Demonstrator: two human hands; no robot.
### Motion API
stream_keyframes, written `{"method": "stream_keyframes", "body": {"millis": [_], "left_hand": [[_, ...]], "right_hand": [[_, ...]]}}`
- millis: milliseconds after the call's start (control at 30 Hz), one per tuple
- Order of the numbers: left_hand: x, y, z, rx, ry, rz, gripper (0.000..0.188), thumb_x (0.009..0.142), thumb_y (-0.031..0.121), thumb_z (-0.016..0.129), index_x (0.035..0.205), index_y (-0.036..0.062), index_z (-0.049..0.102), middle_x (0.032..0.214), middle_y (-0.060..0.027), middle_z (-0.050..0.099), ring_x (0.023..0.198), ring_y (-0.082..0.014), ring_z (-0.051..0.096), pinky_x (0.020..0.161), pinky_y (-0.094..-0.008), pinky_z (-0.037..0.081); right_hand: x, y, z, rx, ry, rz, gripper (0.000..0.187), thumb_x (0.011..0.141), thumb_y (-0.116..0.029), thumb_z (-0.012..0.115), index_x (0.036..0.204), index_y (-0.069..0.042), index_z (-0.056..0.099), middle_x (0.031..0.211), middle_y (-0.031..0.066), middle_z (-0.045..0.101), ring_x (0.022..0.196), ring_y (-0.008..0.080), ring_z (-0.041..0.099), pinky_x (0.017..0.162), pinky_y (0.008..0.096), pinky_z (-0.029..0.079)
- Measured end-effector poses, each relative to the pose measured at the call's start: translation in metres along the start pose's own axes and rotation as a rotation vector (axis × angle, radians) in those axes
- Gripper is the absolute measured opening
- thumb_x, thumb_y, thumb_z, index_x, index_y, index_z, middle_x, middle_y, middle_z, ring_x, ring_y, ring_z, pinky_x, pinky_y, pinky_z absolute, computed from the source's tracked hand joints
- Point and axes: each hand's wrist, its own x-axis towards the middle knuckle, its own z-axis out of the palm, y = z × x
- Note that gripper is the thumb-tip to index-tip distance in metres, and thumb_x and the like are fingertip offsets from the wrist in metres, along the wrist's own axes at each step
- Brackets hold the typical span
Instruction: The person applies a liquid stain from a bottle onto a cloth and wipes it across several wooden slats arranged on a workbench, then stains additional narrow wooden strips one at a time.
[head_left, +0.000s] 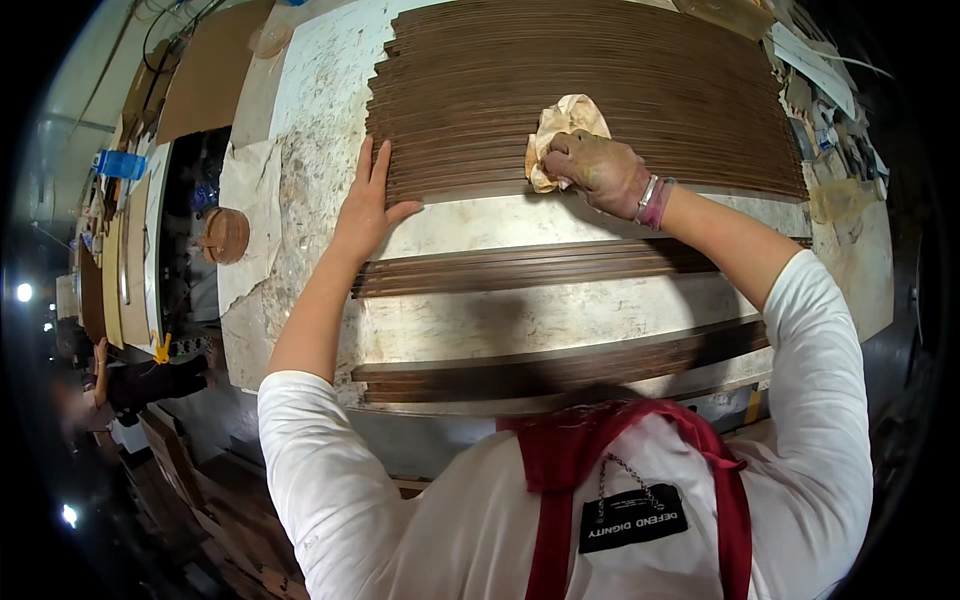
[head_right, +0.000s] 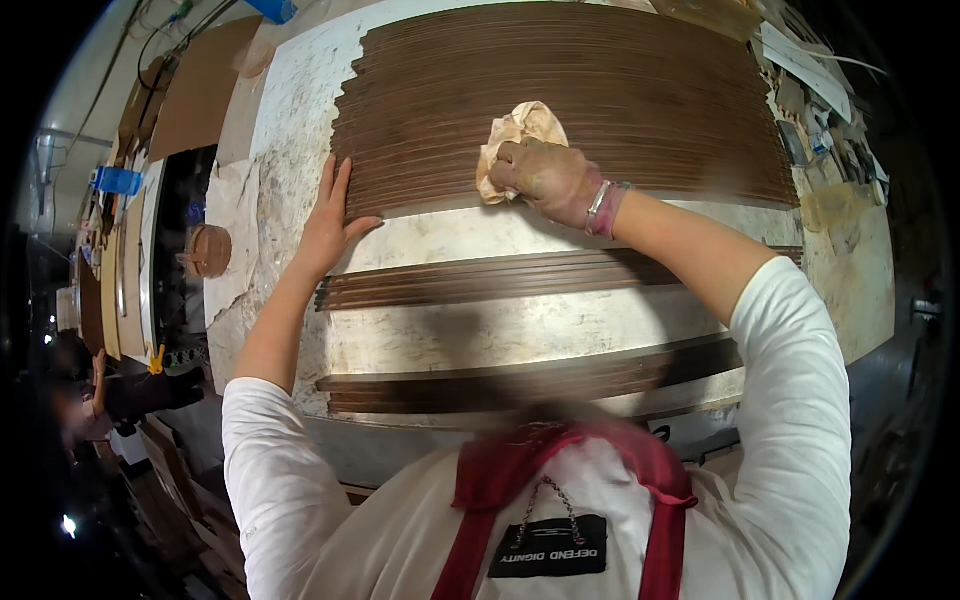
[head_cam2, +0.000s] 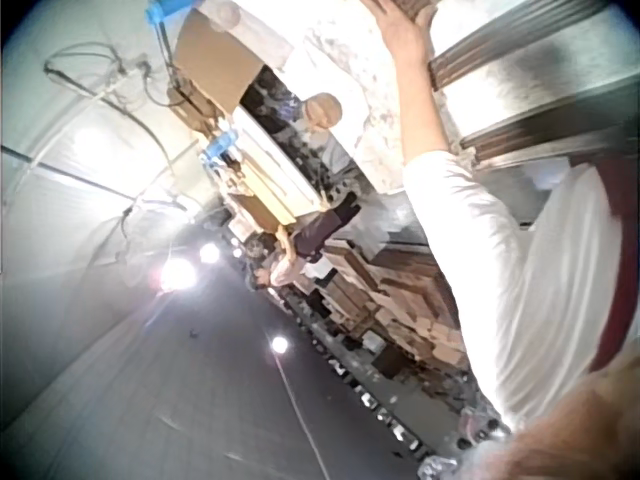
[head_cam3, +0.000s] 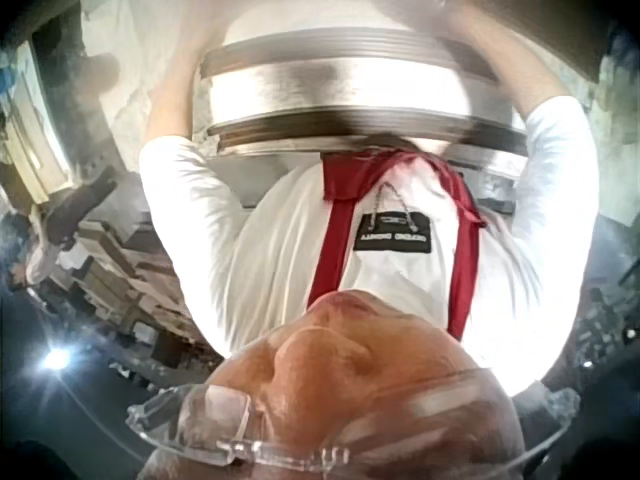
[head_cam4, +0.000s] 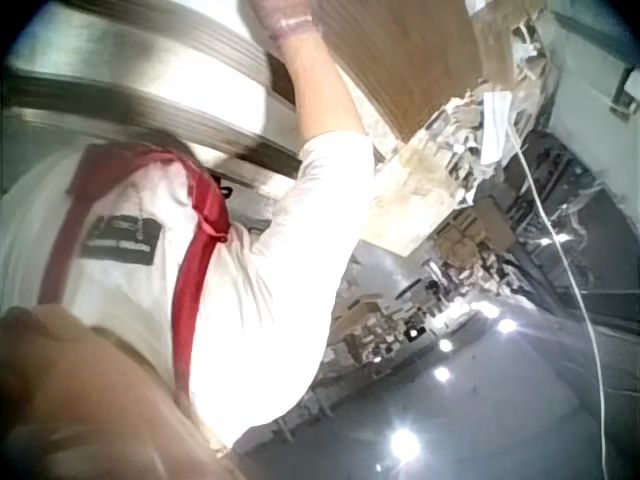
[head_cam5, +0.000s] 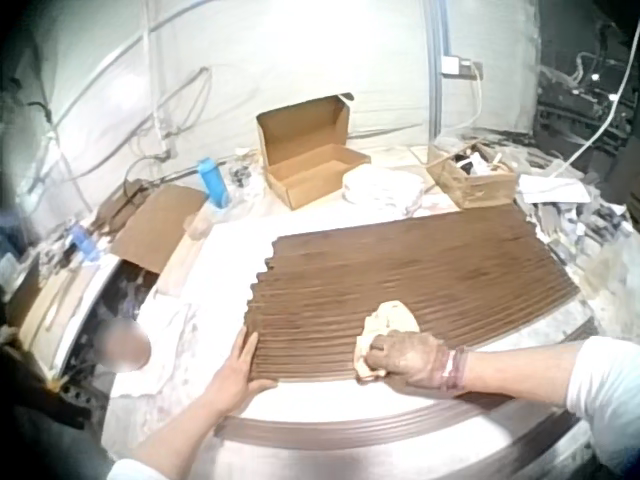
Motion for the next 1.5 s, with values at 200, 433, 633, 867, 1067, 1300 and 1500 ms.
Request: {"method": "stream_keyframes", "body": {"millis": [200,433,633,867,1067,1300,1500], "left_hand": [[0.007,0.0,0.0,0.027,-0.049,-0.038,0.099,0.074,0.034,0.079,0.15,0.0066,0.022,0.158,-0.0199,0.011,0.135,-0.0397,0.037,0.104,-0.0424,0.043],[0.002,-0.025,-0.006,-0.117,0.01,0.05,0.095,0.077,0.027,0.077,0.151,0.0046,0.02,0.158,-0.0208,0.014,0.139,-0.0366,0.032,0.113,-0.0394,0.032],[-0.008,-0.044,0.001,-0.331,-0.088,-0.136,0.083,0.082,0.016,0.072,0.148,0.003,0.024,0.144,-0.0242,0.04,0.135,-0.0347,0.039,0.112,-0.0375,0.03],[-0.013,-0.101,0.065,-0.155,-0.067,0.156,0.066,0.084,0.021,0.068,0.14,0.0,0.039,0.14,-0.0244,0.043,0.131,-0.0407,0.04,0.105,-0.045,0.035],[-0.007,-0.066,0.044,-0.295,0.1,-0.03,0.06,0.083,0.013,0.068,0.135,-0.0029,0.041,0.132,-0.0267,0.048,0.121,-0.043,0.047,0.102,-0.0451,0.038],[-0.005,-0.044,0.016,-0.405,-0.005,-0.041,0.061,0.083,0.009,0.068,0.136,-0.0017,0.04,0.13,-0.0234,0.052,0.119,-0.0374,0.051,0.101,-0.0402,0.04],[-0.015,0.002,-0.047,-0.15,0.119,0.029,0.056,0.09,0.014,0.063,0.14,0.0017,0.042,0.139,-0.0166,0.05,0.127,-0.0318,0.048,0.107,-0.0393,0.037]], "right_hand": [[0.098,-0.062,0.057,-0.021,0.176,0.055,0.016,0.082,-0.007,0.056,0.096,-0.012,0.062,0.094,0.0083,0.06,0.087,0.0281,0.061,0.076,0.0399,0.05],[-0.037,0.009,0.0,-0.047,0.09,0.279,0.027,0.084,-0.007,0.056,0.109,-0.013,0.064,0.106,0.0068,0.061,0.098,0.026,0.062,0.081,0.0355,0.052],[-0.017,-0.013,-0.002,-0.134,0.024,0.35,0.02,0.085,-0.009,0.057,0.103,-0.011,0.063,0.107,0.0091,0.064,0.1,0.0275,0.062,0.087,0.0358,0.051],[0.201,-0.118,0.104,0.042,0.144,0.071,0.015,0.077,-0.008,0.063,0.091,-0.012,0.066,0.094,0.0104,0.064,0.092,0.0279,0.064,0.08,0.0384,0.052],[0.084,-0.067,0.052,0.13,0.197,0.152,0.022,0.085,-0.004,0.053,0.101,-0.009,0.067,0.096,0.0115,0.066,0.098,0.0276,0.064,0.085,0.0402,0.052],[-0.106,0.059,-0.076,-0.008,0.122,0.933,0.037,0.09,-0.02,0.061,0.127,-0.013,0.054,0.129,0.0122,0.056,0.113,0.0295,0.057,0.097,0.0342,0.045],[-0.196,0.037,-0.146,-0.167,0.388,0.906,0.066,0.09,-0.036,0.06,0.148,-0.022,0.033,0.15,0.009,0.038,0.13,0.0317,0.046,0.107,0.0366,0.039]]}}
